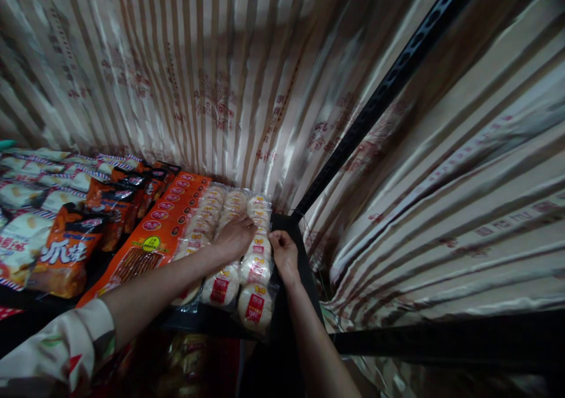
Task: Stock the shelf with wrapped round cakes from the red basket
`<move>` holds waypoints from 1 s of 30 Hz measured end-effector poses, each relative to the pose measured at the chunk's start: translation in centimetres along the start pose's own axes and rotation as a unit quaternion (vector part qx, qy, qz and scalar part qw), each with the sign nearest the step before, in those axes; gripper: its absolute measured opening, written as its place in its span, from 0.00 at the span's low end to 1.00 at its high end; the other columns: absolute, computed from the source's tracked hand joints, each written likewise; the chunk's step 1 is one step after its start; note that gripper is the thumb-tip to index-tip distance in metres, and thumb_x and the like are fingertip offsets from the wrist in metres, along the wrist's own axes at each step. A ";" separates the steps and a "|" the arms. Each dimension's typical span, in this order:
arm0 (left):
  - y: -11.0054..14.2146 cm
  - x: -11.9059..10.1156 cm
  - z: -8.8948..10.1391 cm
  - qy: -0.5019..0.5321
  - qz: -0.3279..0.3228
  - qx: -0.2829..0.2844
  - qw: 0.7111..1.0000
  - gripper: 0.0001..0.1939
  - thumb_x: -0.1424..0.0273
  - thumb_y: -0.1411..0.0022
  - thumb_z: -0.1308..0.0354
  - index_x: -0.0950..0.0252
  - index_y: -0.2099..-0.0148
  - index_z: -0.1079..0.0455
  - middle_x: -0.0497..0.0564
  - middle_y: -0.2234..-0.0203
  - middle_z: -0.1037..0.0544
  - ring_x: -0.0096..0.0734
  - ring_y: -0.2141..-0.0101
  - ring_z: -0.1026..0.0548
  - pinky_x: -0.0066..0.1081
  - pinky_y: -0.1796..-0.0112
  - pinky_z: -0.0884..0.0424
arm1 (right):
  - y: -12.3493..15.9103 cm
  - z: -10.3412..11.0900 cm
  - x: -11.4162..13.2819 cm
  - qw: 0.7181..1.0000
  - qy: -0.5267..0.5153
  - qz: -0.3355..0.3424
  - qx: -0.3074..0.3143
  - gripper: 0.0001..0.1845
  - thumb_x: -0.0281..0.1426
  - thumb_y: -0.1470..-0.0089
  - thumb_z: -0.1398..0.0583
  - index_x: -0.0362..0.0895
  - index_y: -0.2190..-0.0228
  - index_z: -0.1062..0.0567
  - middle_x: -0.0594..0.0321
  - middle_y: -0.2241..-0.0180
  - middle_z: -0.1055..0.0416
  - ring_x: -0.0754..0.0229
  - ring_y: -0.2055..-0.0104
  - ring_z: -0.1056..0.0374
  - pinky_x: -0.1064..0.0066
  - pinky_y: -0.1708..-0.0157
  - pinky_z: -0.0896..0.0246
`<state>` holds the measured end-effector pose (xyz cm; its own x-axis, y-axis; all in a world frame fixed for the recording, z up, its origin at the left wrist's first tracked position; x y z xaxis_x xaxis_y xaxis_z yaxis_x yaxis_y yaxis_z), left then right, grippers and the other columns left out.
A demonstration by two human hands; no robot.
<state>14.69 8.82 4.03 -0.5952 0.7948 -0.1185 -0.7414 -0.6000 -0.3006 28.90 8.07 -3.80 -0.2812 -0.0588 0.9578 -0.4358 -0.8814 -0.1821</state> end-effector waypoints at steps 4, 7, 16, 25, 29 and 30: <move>0.7 -1.0 0.1 0.000 -0.036 0.001 0.999 0.07 0.75 0.39 0.50 0.67 0.64 0.30 0.54 0.65 0.27 0.36 0.59 0.34 0.34 0.55 0.36 | 0.5 0.1 0.4 1.000 0.012 0.002 -0.022 0.12 0.42 0.54 0.43 0.45 0.76 0.31 0.68 0.77 0.36 0.64 0.74 0.42 0.73 0.69 0.44; 1.1 -1.5 -0.2 0.002 -0.057 0.023 0.998 0.07 0.75 0.40 0.49 0.67 0.65 0.30 0.53 0.65 0.27 0.36 0.58 0.35 0.33 0.56 0.36 | 0.8 0.1 0.7 0.999 0.028 0.006 -0.029 0.12 0.41 0.53 0.43 0.45 0.76 0.31 0.68 0.77 0.36 0.64 0.74 0.41 0.73 0.69 0.45; 1.4 -1.4 -0.6 -0.041 -0.046 0.060 0.996 0.06 0.75 0.42 0.47 0.68 0.66 0.28 0.56 0.66 0.27 0.39 0.58 0.35 0.36 0.56 0.36 | 1.0 0.2 0.4 0.999 0.036 0.003 -0.020 0.15 0.44 0.53 0.44 0.45 0.73 0.31 0.66 0.75 0.34 0.63 0.72 0.39 0.72 0.68 0.43; 1.5 -1.6 -1.1 -0.060 -0.034 0.060 0.996 0.08 0.76 0.42 0.49 0.69 0.65 0.28 0.57 0.65 0.27 0.40 0.57 0.34 0.36 0.56 0.37 | 3.5 2.9 1.2 0.984 0.176 -0.022 0.010 0.22 0.51 0.53 0.46 0.44 0.76 0.28 0.63 0.78 0.30 0.61 0.75 0.36 0.72 0.73 0.44; 1.5 -1.3 -1.1 -0.049 -0.024 0.061 0.997 0.09 0.76 0.42 0.49 0.69 0.66 0.27 0.57 0.65 0.27 0.41 0.57 0.34 0.36 0.56 0.37 | 4.6 3.3 0.9 0.977 0.206 -0.037 0.036 0.21 0.50 0.54 0.45 0.45 0.77 0.27 0.64 0.79 0.30 0.62 0.76 0.36 0.73 0.75 0.46; 1.5 -1.3 -1.1 -0.048 -0.023 0.061 0.997 0.09 0.76 0.42 0.49 0.69 0.65 0.27 0.57 0.65 0.27 0.41 0.56 0.34 0.37 0.56 0.37 | 4.7 3.3 0.7 0.976 0.208 -0.044 0.044 0.20 0.50 0.55 0.44 0.45 0.77 0.27 0.64 0.79 0.29 0.62 0.76 0.36 0.73 0.76 0.46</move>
<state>14.71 6.97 2.69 -0.5824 0.8128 -0.0149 -0.7971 -0.5746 -0.1855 29.44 2.37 -3.29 -0.5771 0.1988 0.7921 -0.4037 -0.9126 -0.0651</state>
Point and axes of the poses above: each hand's wrist, its own y-axis away from the middle knuckle, its own z-axis out of the back of the hand, x = y × z, the point moved 9 cm from there along -y, towards the middle knuckle
